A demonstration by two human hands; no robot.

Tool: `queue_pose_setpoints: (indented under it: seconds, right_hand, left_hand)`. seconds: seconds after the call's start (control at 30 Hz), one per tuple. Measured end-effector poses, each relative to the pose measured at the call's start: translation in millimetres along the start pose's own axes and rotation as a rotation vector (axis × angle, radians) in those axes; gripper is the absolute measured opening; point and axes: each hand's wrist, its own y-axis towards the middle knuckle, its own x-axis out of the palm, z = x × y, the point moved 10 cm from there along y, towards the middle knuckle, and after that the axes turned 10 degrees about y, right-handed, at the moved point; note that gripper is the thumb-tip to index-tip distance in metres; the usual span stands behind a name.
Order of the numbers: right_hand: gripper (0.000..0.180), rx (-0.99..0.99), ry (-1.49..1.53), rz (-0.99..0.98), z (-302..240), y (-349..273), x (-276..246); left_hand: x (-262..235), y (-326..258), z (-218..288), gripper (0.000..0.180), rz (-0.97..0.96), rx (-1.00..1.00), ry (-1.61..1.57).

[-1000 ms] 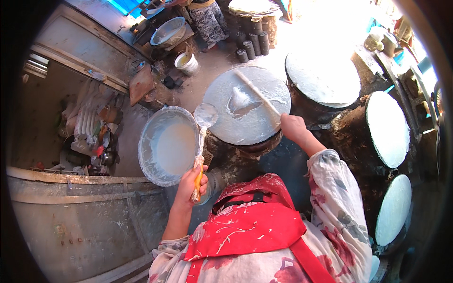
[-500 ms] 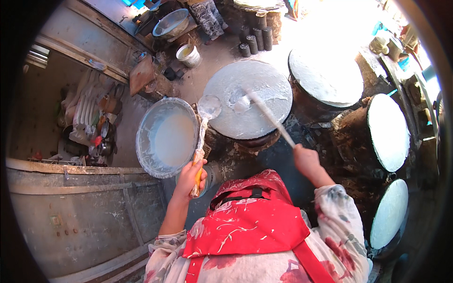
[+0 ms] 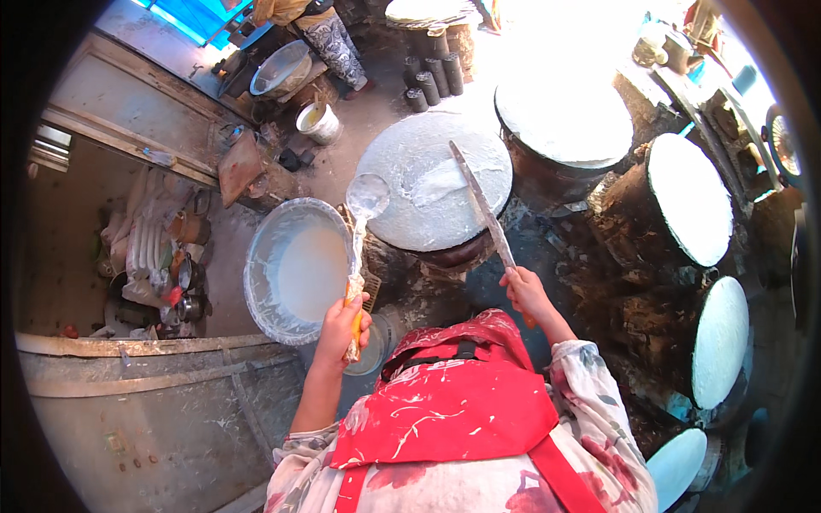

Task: The person prepares thin spring roll wrappers by using a ladle to pour batter onto circular heated pans and spreading it evenly with a wooden stick. The person then lifts the cooked wrappers off the pans using the stick and places them on a stack.

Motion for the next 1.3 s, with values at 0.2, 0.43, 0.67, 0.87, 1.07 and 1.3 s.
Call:
queue_pose_setpoints:
  seconds: [0.2,0.43,0.67,0.87,1.07,1.3]
  right_hand:
    - [0.036,-0.363,-0.571,0.34,-50.2,-10.4,-21.5]
    - [0.029,-0.393,-1.021,0.162,-22.7,-14.1,85.8]
    - [0.025,-0.397,-1.031,0.369,-57.0,-1.0,64.9]
    - [0.022,-0.38,-1.022,0.279,-37.6,-6.2,115.6]
    - [0.031,-0.359,-0.84,0.347,18.7,-21.0,115.3]
    - [0.031,-0.44,-0.519,0.085,10.1,-7.2,222.5]
  left_hand:
    - [-2.9,-1.3,0.5,0.033,-0.055,0.012,0.028]
    - [-16.1,6.1,-6.4,0.033,-0.053,-0.008,0.078]
    - [-39.8,13.5,-5.6,0.032,-0.049,-0.031,0.127]
    - [-44.9,21.6,-4.9,0.03,-0.077,-0.056,0.14]
    - [-44.3,24.0,-6.1,0.028,-0.129,-0.064,0.16]
    - [-62.8,-3.6,0.7,0.031,-0.202,0.012,-0.22]
